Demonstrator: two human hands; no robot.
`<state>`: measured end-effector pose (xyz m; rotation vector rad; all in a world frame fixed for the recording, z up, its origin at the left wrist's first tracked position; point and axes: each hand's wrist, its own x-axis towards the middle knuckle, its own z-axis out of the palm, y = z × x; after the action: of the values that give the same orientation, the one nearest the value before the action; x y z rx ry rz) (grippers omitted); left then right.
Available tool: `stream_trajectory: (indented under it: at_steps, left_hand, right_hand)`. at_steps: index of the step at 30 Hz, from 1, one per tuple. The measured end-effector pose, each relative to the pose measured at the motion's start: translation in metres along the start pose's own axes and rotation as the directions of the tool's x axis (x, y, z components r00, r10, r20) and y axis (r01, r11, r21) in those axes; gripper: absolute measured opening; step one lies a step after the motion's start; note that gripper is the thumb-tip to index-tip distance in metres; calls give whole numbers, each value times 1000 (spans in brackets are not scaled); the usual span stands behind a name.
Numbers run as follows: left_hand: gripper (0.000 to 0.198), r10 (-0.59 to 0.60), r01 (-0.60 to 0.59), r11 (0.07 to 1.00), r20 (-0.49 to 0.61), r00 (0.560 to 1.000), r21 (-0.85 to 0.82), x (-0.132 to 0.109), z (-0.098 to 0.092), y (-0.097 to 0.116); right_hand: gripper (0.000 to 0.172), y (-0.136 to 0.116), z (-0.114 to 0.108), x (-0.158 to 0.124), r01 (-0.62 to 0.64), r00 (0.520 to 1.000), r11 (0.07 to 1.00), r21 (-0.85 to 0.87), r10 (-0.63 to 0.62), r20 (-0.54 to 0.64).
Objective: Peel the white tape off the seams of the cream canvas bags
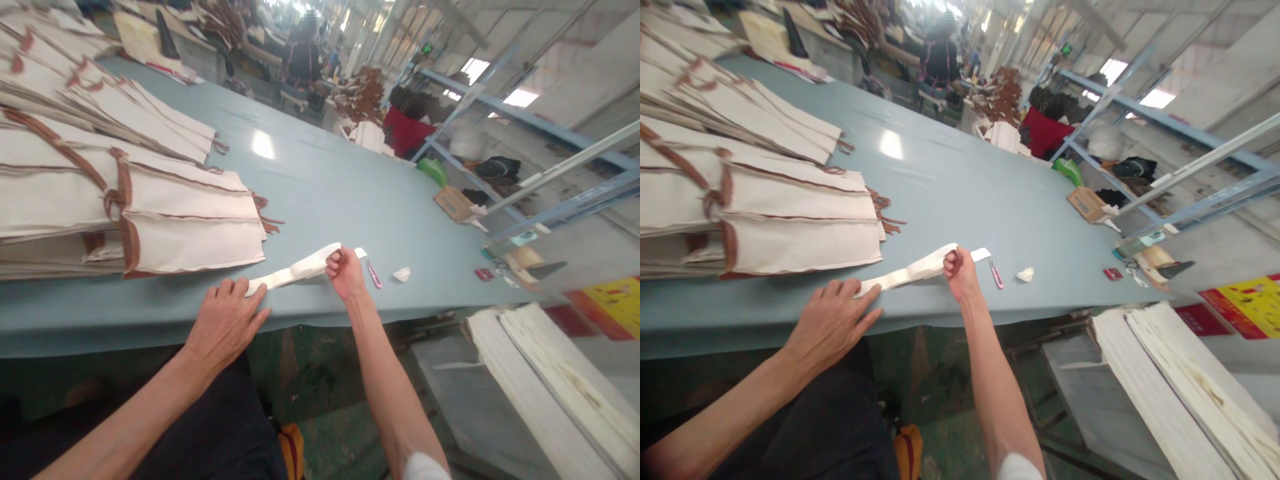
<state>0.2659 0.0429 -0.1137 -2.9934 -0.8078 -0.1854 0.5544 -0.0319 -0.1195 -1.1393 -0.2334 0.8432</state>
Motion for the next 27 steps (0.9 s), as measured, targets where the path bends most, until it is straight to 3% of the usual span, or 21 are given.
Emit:
stream_trajectory:
  at_steps: [5,14,20,27]
  left_hand:
    - [45,5,-5,1000,14,1000,12,0,0,-1]
    - [44,16,-16,1000,1,1000,22,0,5,-1]
    - [46,12,-11,1000,-15,1000,19,-1,10,-1]
    - [47,-8,8,1000,-30,1000,-2,-3,11,1]
  right_hand:
    - [26,-19,-29,21,10,996,996,92,-1,-94]
    - [29,-67,-60,51,96,970,982,165,-55,-235]
    - [33,-94,-66,70,139,946,976,168,-81,-315]
    - [37,-100,-62,82,156,927,977,145,-94,-363]
